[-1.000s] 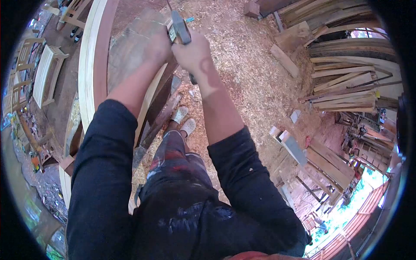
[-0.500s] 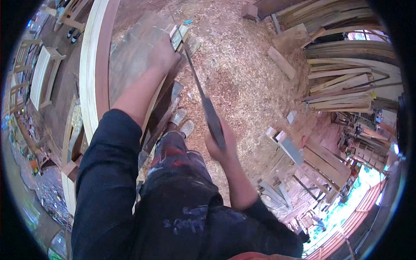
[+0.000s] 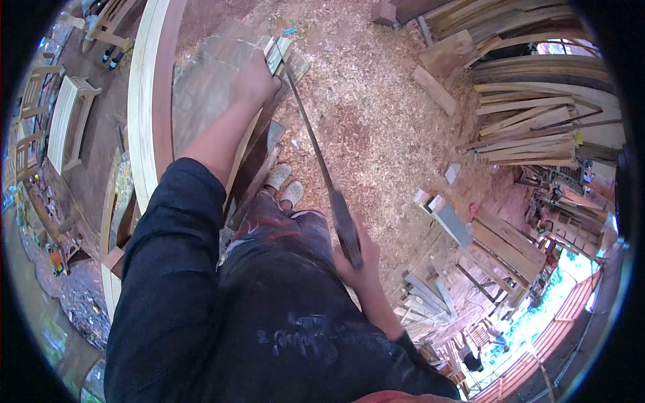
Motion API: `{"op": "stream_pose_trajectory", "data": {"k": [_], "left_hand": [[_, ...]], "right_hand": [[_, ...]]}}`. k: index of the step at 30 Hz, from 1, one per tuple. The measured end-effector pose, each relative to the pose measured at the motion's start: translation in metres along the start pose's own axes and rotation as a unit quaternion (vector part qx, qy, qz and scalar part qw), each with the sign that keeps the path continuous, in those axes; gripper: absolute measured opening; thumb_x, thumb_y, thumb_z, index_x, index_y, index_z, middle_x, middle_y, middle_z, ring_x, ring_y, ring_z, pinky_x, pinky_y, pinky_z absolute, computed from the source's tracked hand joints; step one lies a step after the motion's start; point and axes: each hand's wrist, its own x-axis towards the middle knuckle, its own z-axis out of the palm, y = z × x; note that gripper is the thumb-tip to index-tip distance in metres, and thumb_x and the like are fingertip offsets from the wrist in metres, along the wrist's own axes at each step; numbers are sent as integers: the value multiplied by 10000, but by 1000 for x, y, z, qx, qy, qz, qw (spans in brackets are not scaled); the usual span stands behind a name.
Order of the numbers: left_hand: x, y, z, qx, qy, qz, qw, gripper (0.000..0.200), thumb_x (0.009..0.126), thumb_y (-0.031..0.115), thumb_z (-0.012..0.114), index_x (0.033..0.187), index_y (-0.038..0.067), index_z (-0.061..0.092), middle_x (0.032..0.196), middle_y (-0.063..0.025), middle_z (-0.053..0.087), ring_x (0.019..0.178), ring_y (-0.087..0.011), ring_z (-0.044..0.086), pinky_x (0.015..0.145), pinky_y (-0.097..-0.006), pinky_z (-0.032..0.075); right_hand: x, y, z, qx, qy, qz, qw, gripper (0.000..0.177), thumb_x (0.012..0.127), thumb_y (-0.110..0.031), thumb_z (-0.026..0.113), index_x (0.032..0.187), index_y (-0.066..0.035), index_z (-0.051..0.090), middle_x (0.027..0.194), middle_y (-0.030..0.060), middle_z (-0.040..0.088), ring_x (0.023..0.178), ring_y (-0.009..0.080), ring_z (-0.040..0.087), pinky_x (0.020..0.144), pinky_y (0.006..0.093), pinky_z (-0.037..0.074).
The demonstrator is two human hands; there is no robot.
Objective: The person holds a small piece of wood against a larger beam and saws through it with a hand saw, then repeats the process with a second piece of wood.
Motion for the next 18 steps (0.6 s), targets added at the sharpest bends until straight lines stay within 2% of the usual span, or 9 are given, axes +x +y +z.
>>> {"op": "stream_pose_trajectory", "data": {"k": [1,4,7,9,10,11,13,15,18], "left_hand": [[-2,0,0,-1,-7,3,1000,495,860,241,752,1276,32,584,1199,-272,733,1127,-462,713,967,-560,559],[6,-1,-1,-11,-5,24,1000,490,870,234,720,1294,30,583,1169,-302,724,1111,-479,705,961,-573,539],[10,-9,14,-17,-3,37,999,497,865,253,742,1283,34,588,1176,-288,734,1114,-471,710,963,-570,545],[9,-7,14,3,-10,25,1000,484,863,245,756,1268,33,595,1194,-267,744,1134,-447,719,974,-561,558],[11,-10,14,-4,1,21,1000,491,867,246,753,1279,35,590,1200,-267,743,1136,-448,719,977,-560,557],[15,-13,16,-12,13,18,1000,498,870,247,750,1290,37,586,1205,-266,742,1138,-449,719,981,-560,557],[1,-11,18,-13,5,9,1000,511,880,251,745,1314,42,576,1218,-260,740,1141,-449,719,985,-561,557],[5,-2,8,5,-2,6,1000,524,892,257,740,1340,48,567,1234,-250,739,1142,-448,720,986,-562,559],[0,2,0,16,-15,11,1000,527,896,261,743,1345,49,568,1233,-244,740,1135,-443,724,978,-557,566]], "right_hand": [[-19,-5,-9,3,-28,76,997,711,858,-76,685,1543,-34,500,1302,252,720,1205,363,740,1001,432,570],[13,-7,0,-14,-17,23,999,721,855,-89,695,1548,-41,501,1302,250,720,1201,363,742,999,442,575],[175,-11,54,16,25,-156,987,659,852,-82,670,1495,-60,529,1138,278,730,1074,436,747,925,468,585],[261,-77,71,46,48,-214,975,510,850,-171,675,1340,-45,614,1079,301,720,1061,475,719,913,516,566],[285,-103,79,39,82,-212,973,508,831,-160,689,1329,-70,648,936,239,725,918,430,716,869,483,560],[292,-117,76,28,64,-194,978,509,833,-167,695,1329,-68,647,966,244,728,932,436,718,876,481,561],[281,-125,69,-3,27,-141,990,512,835,-180,707,1330,-63,646,1027,253,733,962,448,722,890,476,563],[224,-106,54,-16,35,-160,986,629,858,-202,710,1452,-58,563,1134,294,731,1080,494,706,958,526,576],[99,-29,33,10,54,-152,987,686,897,-172,727,1537,-62,506,1275,255,725,1166,415,738,1004,476,568]]}}
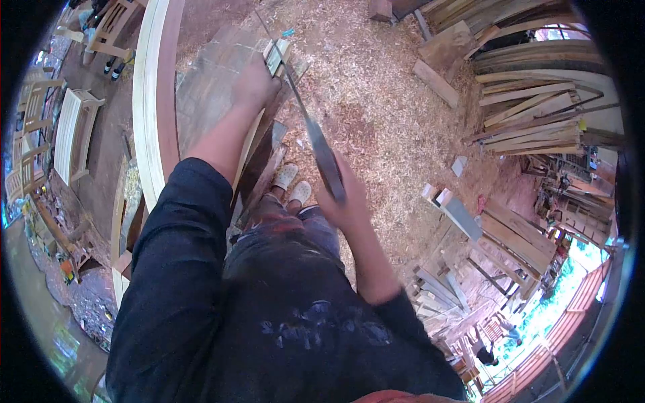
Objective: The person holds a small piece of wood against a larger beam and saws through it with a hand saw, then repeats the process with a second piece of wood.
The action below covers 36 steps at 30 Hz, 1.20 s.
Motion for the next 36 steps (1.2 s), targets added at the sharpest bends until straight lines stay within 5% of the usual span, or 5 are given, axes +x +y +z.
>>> {"op": "stream_pose_trajectory", "data": {"k": [4,11,14,22,36], "left_hand": [[0,-2,1,-5,-9,-2,1000,512,871,245,749,1306,35,577,1188,-286,732,1105,-471,713,961,-563,550],[5,-6,22,-11,-5,35,999,517,862,239,767,1285,17,570,1144,-283,742,1078,-478,721,944,-569,562],[-3,-1,-7,9,-3,30,1000,509,871,239,765,1287,19,571,1139,-267,752,1054,-473,733,931,-557,577],[-3,-8,-5,-94,-15,13,995,320,961,169,649,1241,37,566,1112,-269,753,1032,-408,769,900,-512,611],[5,-25,11,-168,-28,77,982,511,930,59,587,1413,-70,481,1504,-300,562,1284,-412,649,1035,-490,534]], "right_hand": [[-125,-7,-52,5,-49,156,987,697,881,-78,706,1547,-34,504,1325,256,717,1233,378,730,1013,423,583],[114,46,58,45,77,-102,991,653,828,-137,723,1458,-50,575,1086,283,720,1014,442,753,862,450,593],[187,3,75,10,57,-58,997,634,817,-142,719,1428,-9,610,1092,284,741,979,416,758,865,425,588],[188,-11,68,-41,-8,-27,999,573,837,-76,699,1404,-8,648,999,86,730,832,150,661,772,340,559],[177,-24,69,-25,8,104,994,279,897,-28,681,1169,12,632,826,50,670,684,126,648,629,298,537]]}}
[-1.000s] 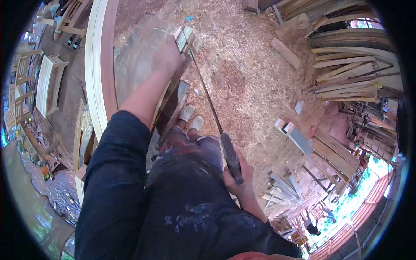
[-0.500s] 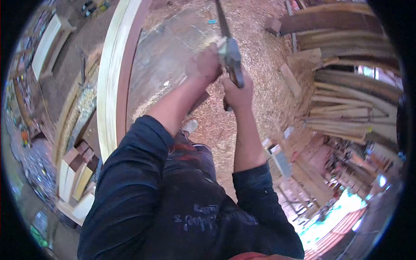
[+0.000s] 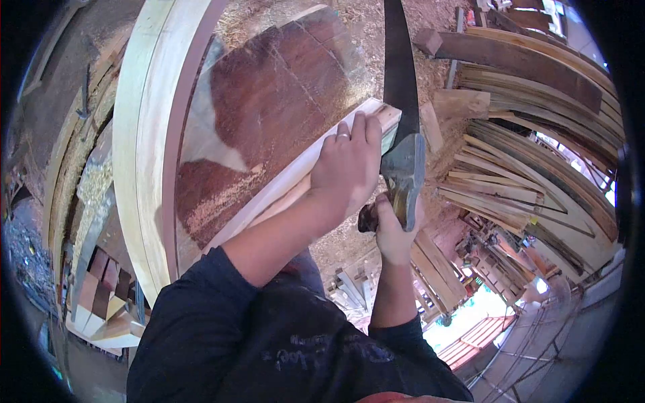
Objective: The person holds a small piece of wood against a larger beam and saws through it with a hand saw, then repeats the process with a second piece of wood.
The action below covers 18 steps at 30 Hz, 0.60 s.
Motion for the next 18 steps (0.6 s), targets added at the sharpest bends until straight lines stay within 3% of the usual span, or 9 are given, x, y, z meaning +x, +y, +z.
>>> {"op": "stream_pose_trajectory", "data": {"k": [2,5,7,11,14,17,18], "left_hand": [[-1,-1,1,2,-4,4,1000,536,932,62,582,1439,-76,474,1537,-301,538,1327,-422,621,1051,-495,520],[-3,-1,4,7,-6,11,1000,553,957,81,560,1476,-78,454,1555,-302,524,1354,-445,602,1066,-493,512],[-1,0,-2,3,-41,5,999,572,1000,107,524,1532,-73,414,1591,-308,492,1392,-464,581,1126,-489,480],[-1,-2,-4,-3,-55,14,998,613,992,107,531,1563,-72,398,1620,-308,462,1419,-460,562,1128,-478,472],[-2,-4,-5,-9,-62,18,998,676,956,124,576,1575,-79,394,1640,-307,438,1445,-458,535,1128,-483,460],[-3,-6,-5,-33,-65,24,997,804,883,158,673,1588,-91,378,1657,-302,412,1468,-461,503,1118,-500,448],[-3,-6,-5,-37,-63,24,997,833,872,171,688,1597,-87,370,1662,-299,408,1472,-461,498,1128,-492,435]], "right_hand": [[-2,1,0,15,2,8,1000,388,847,-29,678,1230,12,625,837,55,672,722,128,643,668,303,540],[-3,-8,4,-4,19,40,999,414,835,-39,689,1239,17,619,815,68,694,734,144,673,676,316,558],[-2,2,-2,-46,11,33,998,418,832,-42,690,1239,22,619,810,71,702,730,146,681,666,317,560],[-5,1,-1,-49,-1,25,998,361,868,-26,678,1217,36,610,882,84,679,730,146,671,639,302,546],[-6,4,-3,-48,-19,43,998,368,896,-35,694,1245,33,600,909,86,693,832,170,714,694,323,582],[-23,37,9,40,46,133,989,432,939,-64,722,1335,37,584,1085,126,735,1000,230,742,809,358,614],[-22,48,6,-1,21,72,997,463,947,-74,733,1367,39,574,1159,137,727,1052,247,735,859,372,610]]}}
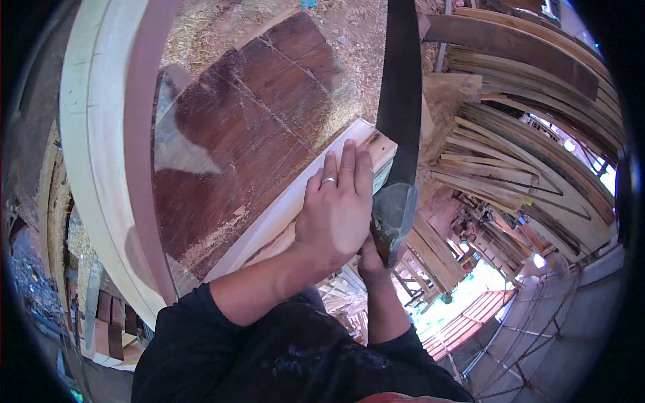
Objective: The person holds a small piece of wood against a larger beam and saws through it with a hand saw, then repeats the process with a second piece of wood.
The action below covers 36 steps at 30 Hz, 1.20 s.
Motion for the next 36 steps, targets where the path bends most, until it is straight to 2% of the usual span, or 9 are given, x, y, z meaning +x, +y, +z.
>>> {"op": "stream_pose_trajectory", "data": {"k": [2,3,7,13,15,19,28,34,36], "left_hand": [[0,-1,-2,-10,11,10,1000,823,883,180,669,1606,-78,371,1663,-293,414,1463,-463,508,1138,-483,414],[-1,-2,-5,-17,20,20,999,786,906,177,636,1605,-72,380,1660,-289,425,1450,-464,522,1139,-483,406],[5,-6,-18,-113,14,40,993,789,894,141,628,1608,-84,379,1665,-282,424,1481,-467,476,1157,-504,328],[22,-15,-25,-235,-43,32,971,837,851,68,669,1642,37,398,1696,-178,425,1551,-414,380,1187,-557,213],[23,-21,-19,-235,-56,81,967,863,849,77,680,1658,85,381,1710,-149,409,1565,-376,368,1188,-569,206],[23,-21,-20,-197,-55,107,973,951,752,-46,708,1639,136,418,1692,-103,444,1554,-345,413,1182,-535,292],[24,-21,-19,-190,-81,35,978,1050,745,65,739,1660,-74,243,1678,-320,354,1590,-424,336,1271,-551,212],[23,-18,-13,-193,-15,62,979,1010,744,38,724,1639,-92,275,1625,-349,418,1519,-498,414,1261,-553,301],[22,-16,-10,-161,21,66,984,976,762,33,733,1634,-68,306,1537,-357,508,1383,-531,541,1165,-543,448]], "right_hand": [[7,15,-5,-81,-47,-124,988,526,964,-94,755,1431,42,555,1306,159,711,1156,280,721,959,400,601],[13,3,1,-140,3,-168,976,309,905,-96,779,1178,34,716,982,154,761,891,268,735,845,399,578],[10,-1,10,-99,59,-110,987,267,932,-174,773,1148,-19,751,1035,160,770,935,324,746,867,432,579],[13,-17,2,-287,12,-128,949,330,966,-308,748,1220,-98,759,1163,157,768,1094,381,731,961,482,570],[11,-10,3,-238,12,-81,968,350,958,-319,748,1241,-113,756,1203,150,762,1127,384,722,977,490,566],[15,-24,4,-346,-24,-71,935,348,962,-355,714,1247,-159,757,1206,120,763,1118,382,715,943,481,572],[7,8,1,-351,-87,-34,932,361,1001,-390,656,1293,-193,735,1183,93,754,1093,341,712,889,473,578],[5,9,2,-351,-56,-119,927,411,1000,-223,690,1368,-39,683,1290,175,733,1210,350,694,1032,461,530],[23,9,11,-283,-14,-237,929,383,949,-203,729,1305,-64,707,1231,186,744,1049,386,755,878,462,607]]}}
